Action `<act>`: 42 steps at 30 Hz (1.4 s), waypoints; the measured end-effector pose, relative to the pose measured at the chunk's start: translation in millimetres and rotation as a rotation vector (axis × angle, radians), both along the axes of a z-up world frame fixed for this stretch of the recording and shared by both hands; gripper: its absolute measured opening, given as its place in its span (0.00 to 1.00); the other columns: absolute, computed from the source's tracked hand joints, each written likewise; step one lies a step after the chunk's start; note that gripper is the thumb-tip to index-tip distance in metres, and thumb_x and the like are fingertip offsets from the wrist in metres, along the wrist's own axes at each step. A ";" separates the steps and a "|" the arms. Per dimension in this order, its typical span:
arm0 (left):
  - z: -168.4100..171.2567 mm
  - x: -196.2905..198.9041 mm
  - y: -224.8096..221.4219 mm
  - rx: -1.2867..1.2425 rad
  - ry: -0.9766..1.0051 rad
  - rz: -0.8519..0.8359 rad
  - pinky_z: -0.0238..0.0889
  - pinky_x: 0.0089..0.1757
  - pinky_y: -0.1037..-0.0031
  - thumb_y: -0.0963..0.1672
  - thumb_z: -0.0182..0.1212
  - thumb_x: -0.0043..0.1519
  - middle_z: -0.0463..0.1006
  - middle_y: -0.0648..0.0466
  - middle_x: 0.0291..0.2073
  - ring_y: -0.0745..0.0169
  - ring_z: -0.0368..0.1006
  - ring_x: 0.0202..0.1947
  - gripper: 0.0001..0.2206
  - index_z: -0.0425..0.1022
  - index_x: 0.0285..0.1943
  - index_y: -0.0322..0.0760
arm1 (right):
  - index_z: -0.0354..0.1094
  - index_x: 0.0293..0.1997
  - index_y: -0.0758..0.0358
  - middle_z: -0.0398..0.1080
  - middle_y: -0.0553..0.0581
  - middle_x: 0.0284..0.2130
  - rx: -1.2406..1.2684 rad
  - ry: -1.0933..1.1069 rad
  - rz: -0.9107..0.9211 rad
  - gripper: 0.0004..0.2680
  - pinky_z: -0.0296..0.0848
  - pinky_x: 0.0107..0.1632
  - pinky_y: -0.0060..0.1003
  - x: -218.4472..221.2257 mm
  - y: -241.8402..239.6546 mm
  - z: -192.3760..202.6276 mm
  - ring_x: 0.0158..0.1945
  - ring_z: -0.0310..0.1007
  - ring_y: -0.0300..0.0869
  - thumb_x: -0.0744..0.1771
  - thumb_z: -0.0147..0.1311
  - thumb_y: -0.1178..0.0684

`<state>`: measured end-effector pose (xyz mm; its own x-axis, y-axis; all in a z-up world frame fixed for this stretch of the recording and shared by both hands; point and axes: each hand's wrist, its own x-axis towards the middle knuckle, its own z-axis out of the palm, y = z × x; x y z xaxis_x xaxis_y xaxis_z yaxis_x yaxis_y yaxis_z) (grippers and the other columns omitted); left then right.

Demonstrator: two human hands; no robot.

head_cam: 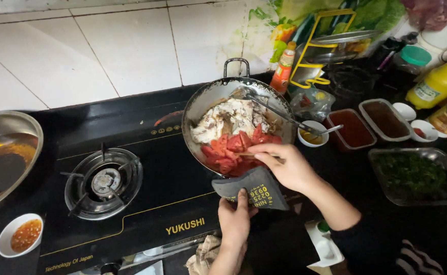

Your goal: Finishing a fish dish by adding tomatoes and spices and stirring the ingredients in a pan on a stove.

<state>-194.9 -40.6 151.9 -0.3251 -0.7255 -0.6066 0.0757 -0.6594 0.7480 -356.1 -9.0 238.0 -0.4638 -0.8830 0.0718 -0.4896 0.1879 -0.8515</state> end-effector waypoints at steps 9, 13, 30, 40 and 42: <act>-15.8 2.6 -6.7 0.037 0.050 0.027 0.83 0.38 0.64 0.44 0.64 0.65 0.80 0.41 0.49 0.52 0.81 0.45 0.15 0.72 0.55 0.28 | 0.76 0.60 0.68 0.84 0.62 0.50 0.017 -0.295 -0.179 0.14 0.83 0.55 0.35 -4.6 45.6 42.2 0.53 0.86 0.43 0.67 0.56 0.57; -7.5 9.2 -5.8 0.044 0.051 0.023 0.83 0.40 0.60 0.44 0.63 0.65 0.82 0.43 0.52 0.52 0.80 0.50 0.13 0.73 0.54 0.29 | 0.77 0.57 0.64 0.84 0.59 0.52 0.019 -0.196 -0.145 0.12 0.73 0.62 0.29 -24.8 44.7 5.7 0.55 0.83 0.39 0.68 0.55 0.55; -26.3 54.5 4.3 -0.002 0.012 -0.197 0.83 0.35 0.62 0.44 0.68 0.60 0.86 0.35 0.43 0.50 0.81 0.39 0.19 0.78 0.53 0.19 | 0.80 0.58 0.58 0.87 0.51 0.43 0.053 -0.151 -0.294 0.14 0.79 0.56 0.29 -1.4 67.8 99.5 0.48 0.86 0.35 0.67 0.59 0.52; -101.6 80.1 53.5 0.355 -0.174 -0.248 0.80 0.29 0.55 0.42 0.81 0.59 0.59 0.45 0.26 0.34 0.83 0.23 0.19 0.67 0.39 0.32 | 0.79 0.57 0.50 0.82 0.47 0.55 0.118 -0.066 -0.088 0.13 0.75 0.58 0.34 4.3 34.5 55.2 0.53 0.82 0.39 0.67 0.57 0.45; -123.4 76.5 62.9 0.290 -0.231 -0.333 0.79 0.33 0.59 0.43 0.81 0.58 0.63 0.47 0.30 0.39 0.83 0.27 0.19 0.69 0.43 0.36 | 0.77 0.58 0.68 0.84 0.68 0.43 -0.261 -0.277 -0.141 0.12 0.85 0.51 0.45 7.5 49.9 62.0 0.45 0.84 0.46 0.68 0.58 0.62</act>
